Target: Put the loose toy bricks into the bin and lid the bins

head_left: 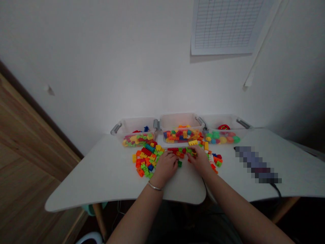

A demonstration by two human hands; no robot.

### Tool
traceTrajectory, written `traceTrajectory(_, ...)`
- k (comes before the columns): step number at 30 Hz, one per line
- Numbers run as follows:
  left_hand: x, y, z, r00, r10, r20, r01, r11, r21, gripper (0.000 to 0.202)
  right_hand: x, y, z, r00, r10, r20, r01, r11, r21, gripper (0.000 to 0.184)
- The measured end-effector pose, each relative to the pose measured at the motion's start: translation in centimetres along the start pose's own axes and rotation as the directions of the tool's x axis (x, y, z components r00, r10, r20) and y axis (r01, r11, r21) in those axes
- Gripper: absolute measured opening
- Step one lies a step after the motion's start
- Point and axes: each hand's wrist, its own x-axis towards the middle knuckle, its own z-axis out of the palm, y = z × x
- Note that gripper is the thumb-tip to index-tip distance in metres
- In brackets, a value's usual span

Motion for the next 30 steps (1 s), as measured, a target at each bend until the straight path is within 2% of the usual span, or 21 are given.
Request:
traceTrajectory(4,0.0,0.0,0.0,1.000,-0.009,-0.001,0.009,1.000,0.001,0.020,2.3,-1.2,-1.7,0.987,-0.040,-0.155,0.050,0.997,0.058,0.018)
traceTrajectory(9,0.0,0.0,0.0,1.000,-0.005,-0.010,0.005,1.000,-0.012,0.021,7.3,-2.0,-3.7,0.962,-0.032,-0.272,0.049,0.997,0.054,0.023)
traceTrajectory(13,0.1,0.1,-0.1,1.000,-0.013,0.002,0.013,1.000,-0.023,0.020,10.9,-1.6,-3.7,0.965,-0.013,-0.260,0.033,0.997,0.072,0.026)
traceTrajectory(16,0.1,0.2,-0.3,1.000,-0.012,0.002,0.012,1.000,-0.026,0.020,12.5,-0.8,-2.9,0.970,0.022,-0.243,-0.011,0.999,0.047,0.026)
traceTrajectory(21,0.2,0.1,-0.2,1.000,-0.002,-0.003,0.002,0.999,-0.032,0.021,13.2,0.6,-1.5,0.968,0.147,-0.204,-0.164,0.984,-0.067,0.025)
traceTrajectory(26,0.2,0.0,-0.1,1.000,-0.007,0.003,0.007,1.000,-0.027,0.021,13.4,0.8,-1.1,0.964,0.156,-0.218,-0.194,0.966,-0.169,0.026)
traceTrajectory(30,0.2,0.1,-0.2,1.000,-0.013,0.012,0.014,1.000,-0.027,0.021,13.9,0.3,-1.1,0.972,0.181,-0.153,-0.216,0.940,-0.264,0.023)
